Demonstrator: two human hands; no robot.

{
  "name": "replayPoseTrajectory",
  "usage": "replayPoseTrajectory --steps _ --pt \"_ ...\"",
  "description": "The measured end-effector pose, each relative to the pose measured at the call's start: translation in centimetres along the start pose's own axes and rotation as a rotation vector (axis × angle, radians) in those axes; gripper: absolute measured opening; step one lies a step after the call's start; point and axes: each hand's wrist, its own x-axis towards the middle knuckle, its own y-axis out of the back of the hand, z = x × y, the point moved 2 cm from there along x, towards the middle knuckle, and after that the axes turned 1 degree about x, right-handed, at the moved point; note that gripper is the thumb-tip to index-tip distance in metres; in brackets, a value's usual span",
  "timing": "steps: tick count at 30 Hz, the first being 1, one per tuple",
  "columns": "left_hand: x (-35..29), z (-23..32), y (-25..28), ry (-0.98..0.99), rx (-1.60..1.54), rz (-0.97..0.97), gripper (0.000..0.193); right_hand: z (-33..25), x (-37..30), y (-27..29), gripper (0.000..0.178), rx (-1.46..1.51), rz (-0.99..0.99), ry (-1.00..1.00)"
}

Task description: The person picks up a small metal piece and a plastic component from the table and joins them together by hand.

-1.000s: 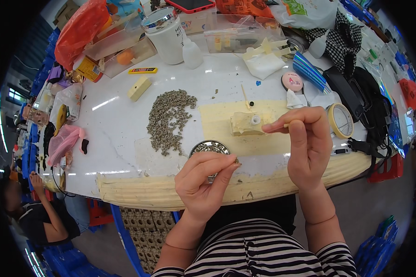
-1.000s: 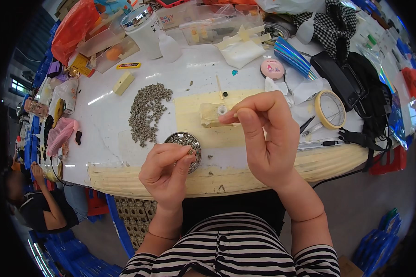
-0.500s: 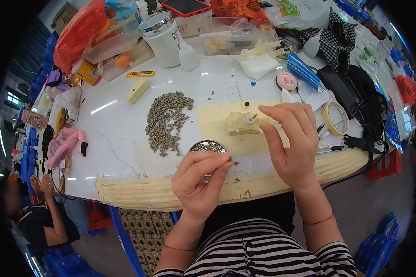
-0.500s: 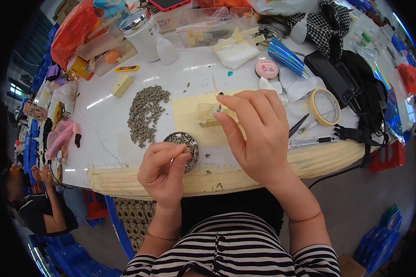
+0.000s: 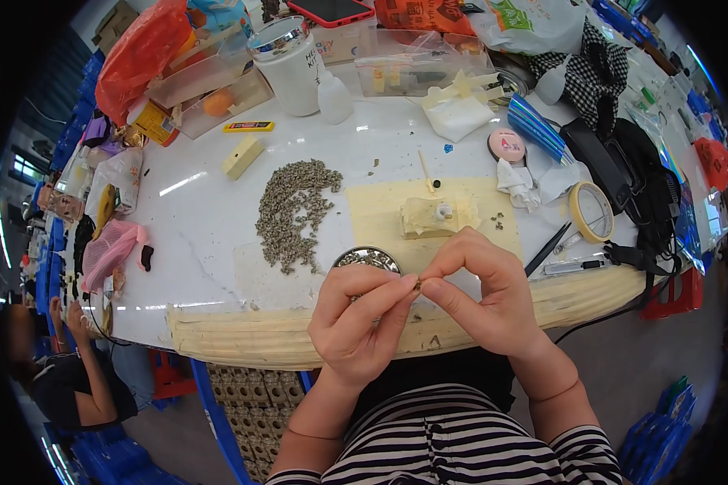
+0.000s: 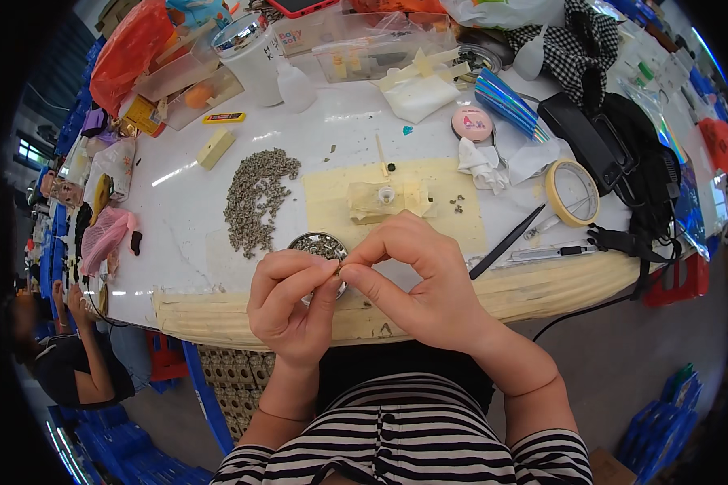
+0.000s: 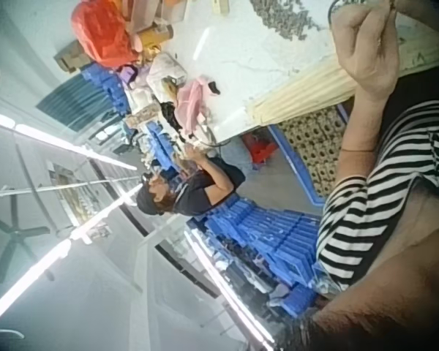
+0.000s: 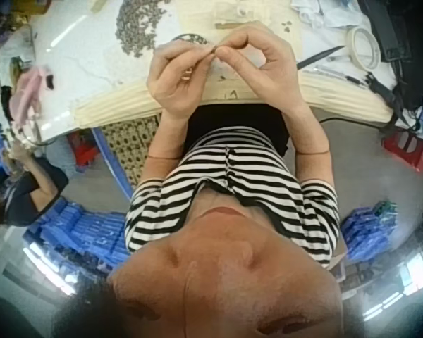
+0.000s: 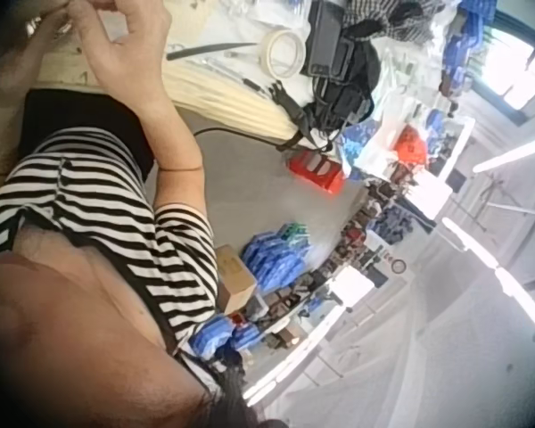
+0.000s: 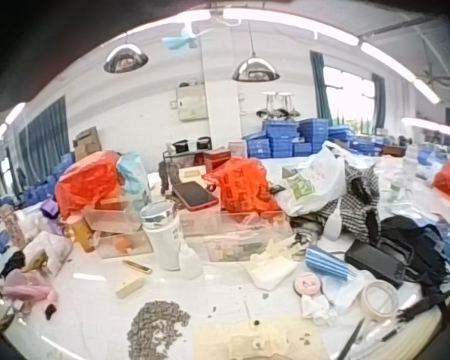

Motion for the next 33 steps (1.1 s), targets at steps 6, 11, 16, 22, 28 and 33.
replayPoseTrajectory --steps 6,11,16,22,28,33 --pt "-0.2 0.1 -0.2 -0.020 0.078 -0.028 0.024 -0.9 0.0 0.2 0.007 -0.173 0.075 0.107" --pt "0.1 0.1 -0.1 -0.022 -0.023 -0.032 0.028 0.4 -0.5 0.3 0.006 0.125 -0.032 -0.083" --pt "0.1 -0.1 0.2 0.033 -0.148 -0.093 0.019 0.8 -0.9 -0.2 0.011 0.376 -0.091 -0.220" --pt "0.1 -0.2 0.1 0.015 -0.173 -0.061 0.027 0.8 -1.0 -0.6 0.010 0.383 -0.065 -0.224" --pt "0.2 -0.1 0.1 -0.033 -0.099 -0.057 0.028 0.5 -1.0 -0.3 0.008 0.254 -0.036 -0.127" --pt "0.1 0.3 -0.1 -0.065 0.025 -0.065 0.021 0.5 -0.8 0.0 0.007 0.148 0.002 -0.060"
